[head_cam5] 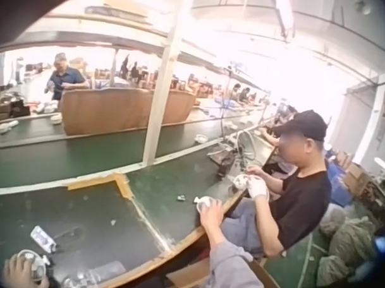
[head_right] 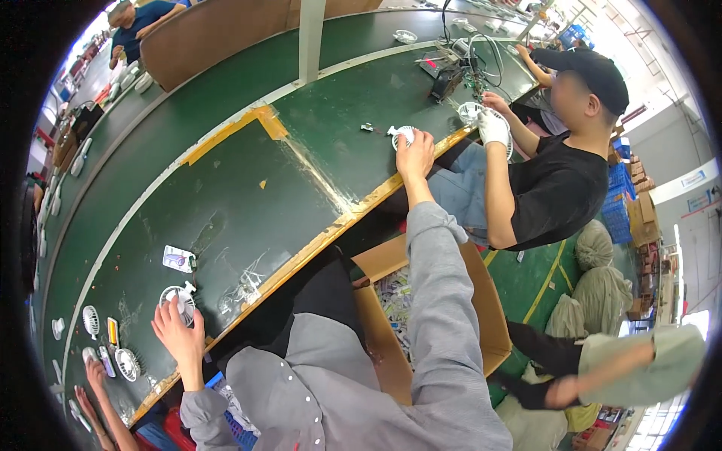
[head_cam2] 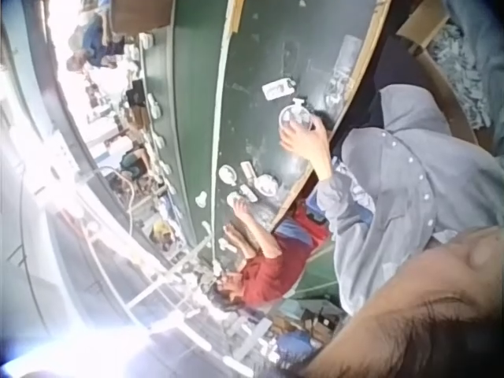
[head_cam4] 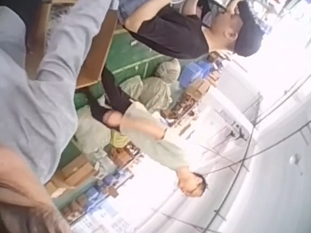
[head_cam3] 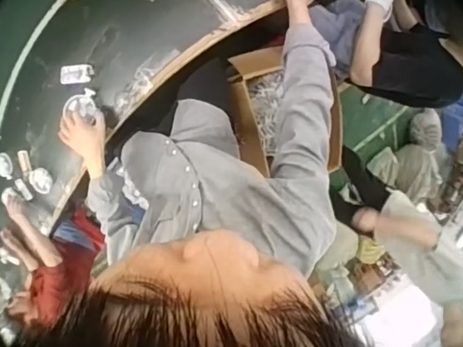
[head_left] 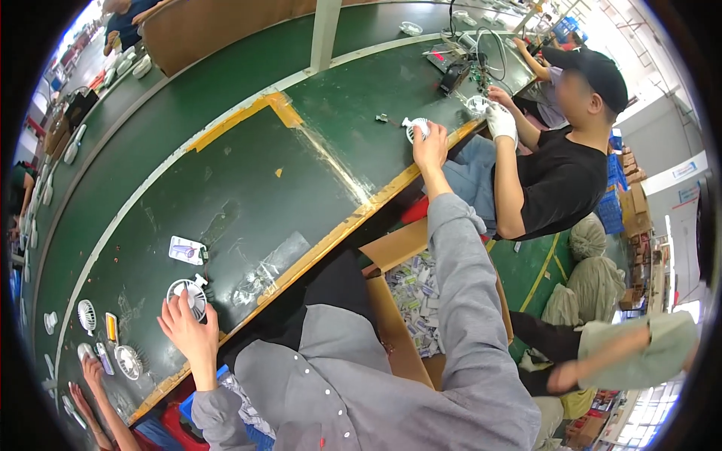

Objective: The person assembles small portable hand fans by hand, combining fan blades, circuit boards, and other plastic parts into hand fan casings on a factory production line.

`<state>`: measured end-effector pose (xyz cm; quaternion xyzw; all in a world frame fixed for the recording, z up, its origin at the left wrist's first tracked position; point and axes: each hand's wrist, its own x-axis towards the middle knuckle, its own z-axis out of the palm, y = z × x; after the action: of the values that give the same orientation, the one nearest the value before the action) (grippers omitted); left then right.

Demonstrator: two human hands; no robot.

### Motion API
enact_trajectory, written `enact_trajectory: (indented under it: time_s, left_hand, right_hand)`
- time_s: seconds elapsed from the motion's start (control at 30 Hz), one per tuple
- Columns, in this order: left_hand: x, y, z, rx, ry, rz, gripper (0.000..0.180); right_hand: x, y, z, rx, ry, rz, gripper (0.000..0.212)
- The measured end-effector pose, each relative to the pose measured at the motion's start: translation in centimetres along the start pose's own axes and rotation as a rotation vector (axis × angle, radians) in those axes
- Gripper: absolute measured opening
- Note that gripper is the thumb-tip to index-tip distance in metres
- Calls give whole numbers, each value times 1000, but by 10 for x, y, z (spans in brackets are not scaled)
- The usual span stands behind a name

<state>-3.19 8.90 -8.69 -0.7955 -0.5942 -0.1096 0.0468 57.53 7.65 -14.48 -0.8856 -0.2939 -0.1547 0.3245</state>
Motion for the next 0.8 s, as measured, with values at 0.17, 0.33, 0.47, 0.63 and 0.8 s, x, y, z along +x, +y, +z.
enact_trajectory:
  time_s: [0.17,0.33,0.47,0.63,0.8]
  left_hand:
    - [4,-5,-5,97,33,-28,49]
    - [11,-15,7,-99,70,5,55]
    - [19,-4,11,-51,70,27,52]
    - [31,-3,10,-76,62,33,46]
    - [39,16,1,-147,-79,62,30]
  right_hand:
    - [1,13,-4,15,-68,-46,49]
    - [0,17,-12,-2,-143,-57,53]
    - [7,7,-22,-129,-245,-32,53]
    - [5,2,-22,-225,-236,-64,53]
    - [-7,0,-19,-253,-39,-192,48]
